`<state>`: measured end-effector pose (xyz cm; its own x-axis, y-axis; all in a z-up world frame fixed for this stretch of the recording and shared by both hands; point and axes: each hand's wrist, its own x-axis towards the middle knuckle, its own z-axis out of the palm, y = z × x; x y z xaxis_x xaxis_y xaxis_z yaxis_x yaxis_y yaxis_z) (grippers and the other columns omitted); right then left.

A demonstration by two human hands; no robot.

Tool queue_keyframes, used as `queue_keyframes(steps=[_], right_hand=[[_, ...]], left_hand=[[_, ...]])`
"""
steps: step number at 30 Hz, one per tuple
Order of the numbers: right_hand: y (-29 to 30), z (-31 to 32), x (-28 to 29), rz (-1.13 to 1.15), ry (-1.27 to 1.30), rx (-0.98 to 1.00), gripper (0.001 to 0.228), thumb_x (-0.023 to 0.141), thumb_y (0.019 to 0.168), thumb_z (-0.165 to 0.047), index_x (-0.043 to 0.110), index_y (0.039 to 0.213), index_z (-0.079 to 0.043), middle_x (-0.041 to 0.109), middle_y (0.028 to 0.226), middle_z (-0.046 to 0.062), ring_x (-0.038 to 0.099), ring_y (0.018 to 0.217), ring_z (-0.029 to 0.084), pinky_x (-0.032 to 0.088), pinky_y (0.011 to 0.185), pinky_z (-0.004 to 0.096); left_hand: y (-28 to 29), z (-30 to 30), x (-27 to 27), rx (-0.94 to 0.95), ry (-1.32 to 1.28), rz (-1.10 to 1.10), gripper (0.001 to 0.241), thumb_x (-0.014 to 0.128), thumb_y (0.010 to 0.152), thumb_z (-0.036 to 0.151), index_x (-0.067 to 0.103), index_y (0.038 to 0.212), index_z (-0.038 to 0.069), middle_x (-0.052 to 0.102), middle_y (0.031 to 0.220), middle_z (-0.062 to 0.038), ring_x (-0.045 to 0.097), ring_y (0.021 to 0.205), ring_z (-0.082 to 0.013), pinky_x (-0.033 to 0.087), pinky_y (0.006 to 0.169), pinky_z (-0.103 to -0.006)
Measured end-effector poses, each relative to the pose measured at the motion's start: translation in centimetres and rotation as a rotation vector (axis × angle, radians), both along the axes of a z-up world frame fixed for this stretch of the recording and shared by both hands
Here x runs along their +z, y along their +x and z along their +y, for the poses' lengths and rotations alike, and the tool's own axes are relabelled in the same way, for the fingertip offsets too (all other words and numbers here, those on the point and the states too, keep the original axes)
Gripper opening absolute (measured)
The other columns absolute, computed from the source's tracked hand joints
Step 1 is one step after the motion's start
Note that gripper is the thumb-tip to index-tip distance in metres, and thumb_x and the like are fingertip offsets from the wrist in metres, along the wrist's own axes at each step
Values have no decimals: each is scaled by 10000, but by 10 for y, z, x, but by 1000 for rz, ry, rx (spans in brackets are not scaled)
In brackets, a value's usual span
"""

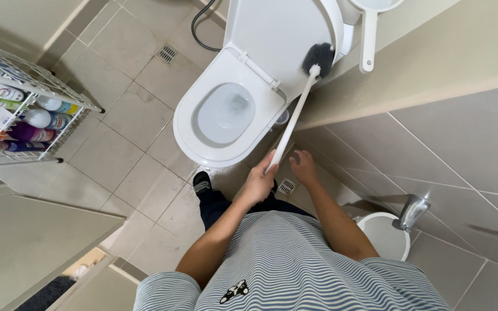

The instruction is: Scrubbing the inside of a toilet bowl using a toilet brush.

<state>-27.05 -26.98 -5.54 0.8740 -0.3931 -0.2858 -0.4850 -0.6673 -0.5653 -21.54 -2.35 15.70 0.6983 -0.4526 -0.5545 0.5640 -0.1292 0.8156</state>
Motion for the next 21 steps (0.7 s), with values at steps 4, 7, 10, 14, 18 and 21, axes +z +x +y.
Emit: queue_keyframes(steps=[4,7,10,14,18,21], right_hand=[[9,4,5,-31,28,12,484,686,932,-346,636,1338,-87,499,1487,250,473,1399,401,408,1150,452],[10,0,-8,-28,60,28,477,682,960,-335,620,1343,-57,471,1486,280,436,1393,432,381,1131,474],[9,-4,-16,-68,-4,49,475,693,942,-343,638,1328,-72,501,1472,264,461,1396,417,400,1153,453],[9,-1,-3,-28,-25,45,476,697,941,-340,636,1332,-76,492,1482,253,447,1411,410,388,1151,457],[11,-3,-5,9,9,1,489,695,931,-346,631,1347,-97,474,1502,252,458,1394,399,400,1141,449],[7,-3,-15,46,1,17,491,684,944,-357,620,1359,-103,465,1510,245,445,1407,397,392,1139,457]], left_hand=[[6,-4,-20,17,-21,-27,538,579,1051,279,478,1576,220,479,590,60,437,454,-38,383,400,-241],[17,-4,-23,33,-66,98,525,560,1046,301,489,1561,236,438,559,48,390,400,-61,337,350,-254],[35,-5,-36,90,-129,349,519,552,1039,319,485,1551,277,423,530,32,353,361,-75,279,315,-248],[43,-13,-52,170,-146,512,518,554,1035,324,465,1545,317,431,528,25,351,358,-79,268,313,-240],[32,-7,-29,168,-108,293,515,542,1045,291,454,1552,312,392,510,32,344,350,-82,285,305,-252],[47,12,20,155,-61,164,519,527,1049,265,443,1559,310,387,503,47,332,345,-78,282,301,-258]])
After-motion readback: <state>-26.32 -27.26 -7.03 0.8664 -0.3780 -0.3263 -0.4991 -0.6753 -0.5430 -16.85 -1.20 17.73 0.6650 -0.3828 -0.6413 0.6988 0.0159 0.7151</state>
